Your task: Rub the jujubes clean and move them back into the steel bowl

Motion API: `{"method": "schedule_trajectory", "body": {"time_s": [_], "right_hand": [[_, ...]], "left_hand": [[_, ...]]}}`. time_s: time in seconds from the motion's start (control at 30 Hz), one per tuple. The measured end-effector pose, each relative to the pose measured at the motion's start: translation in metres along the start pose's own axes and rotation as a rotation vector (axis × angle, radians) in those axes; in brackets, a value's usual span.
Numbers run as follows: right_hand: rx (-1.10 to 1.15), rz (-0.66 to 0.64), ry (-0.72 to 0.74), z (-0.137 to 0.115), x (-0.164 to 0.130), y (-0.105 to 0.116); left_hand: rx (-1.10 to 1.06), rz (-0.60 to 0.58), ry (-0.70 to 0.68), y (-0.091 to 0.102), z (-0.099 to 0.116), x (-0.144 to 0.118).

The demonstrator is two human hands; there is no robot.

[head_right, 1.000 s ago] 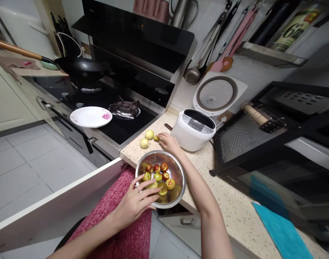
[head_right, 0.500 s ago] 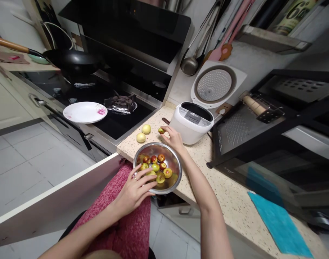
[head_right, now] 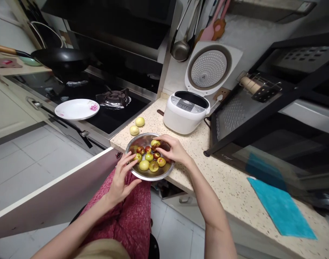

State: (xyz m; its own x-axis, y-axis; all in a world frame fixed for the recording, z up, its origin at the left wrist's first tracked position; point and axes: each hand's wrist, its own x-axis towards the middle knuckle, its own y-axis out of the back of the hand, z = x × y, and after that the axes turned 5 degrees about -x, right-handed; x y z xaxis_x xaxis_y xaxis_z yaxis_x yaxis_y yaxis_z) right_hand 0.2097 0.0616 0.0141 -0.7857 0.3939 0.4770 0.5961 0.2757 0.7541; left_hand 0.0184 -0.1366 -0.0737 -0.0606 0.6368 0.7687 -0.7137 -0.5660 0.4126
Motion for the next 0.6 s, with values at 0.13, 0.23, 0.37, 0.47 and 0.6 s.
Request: {"method": "schedule_trajectory", "body": {"time_s": [0.13, 0.23, 0.37, 0.47, 0.6], "right_hand": [[-0.043, -0.102, -0.004, -0.001, 0.0, 0.014], [-0.12, -0.183, 0.012, -0.001, -0.002, 0.026], [-0.169, -0.316, -0.005, 0.001, -0.004, 0.032], [-0.18, -0.346, -0.025, 0.003, -0.006, 0.032], [-0.195, -0.333, -0.034, 0.004, -0.008, 0.03]], "left_hand": [[0.02, -0.028, 0.028, -0.002, 0.001, -0.002], [0.019, -0.051, 0.02, -0.002, 0.001, -0.002], [0.017, -0.067, 0.027, -0.002, 0.001, -0.002], [0.021, -0.072, 0.036, -0.002, 0.002, -0.002], [0.039, -0.078, 0.028, -0.002, 0.003, -0.001]]}}
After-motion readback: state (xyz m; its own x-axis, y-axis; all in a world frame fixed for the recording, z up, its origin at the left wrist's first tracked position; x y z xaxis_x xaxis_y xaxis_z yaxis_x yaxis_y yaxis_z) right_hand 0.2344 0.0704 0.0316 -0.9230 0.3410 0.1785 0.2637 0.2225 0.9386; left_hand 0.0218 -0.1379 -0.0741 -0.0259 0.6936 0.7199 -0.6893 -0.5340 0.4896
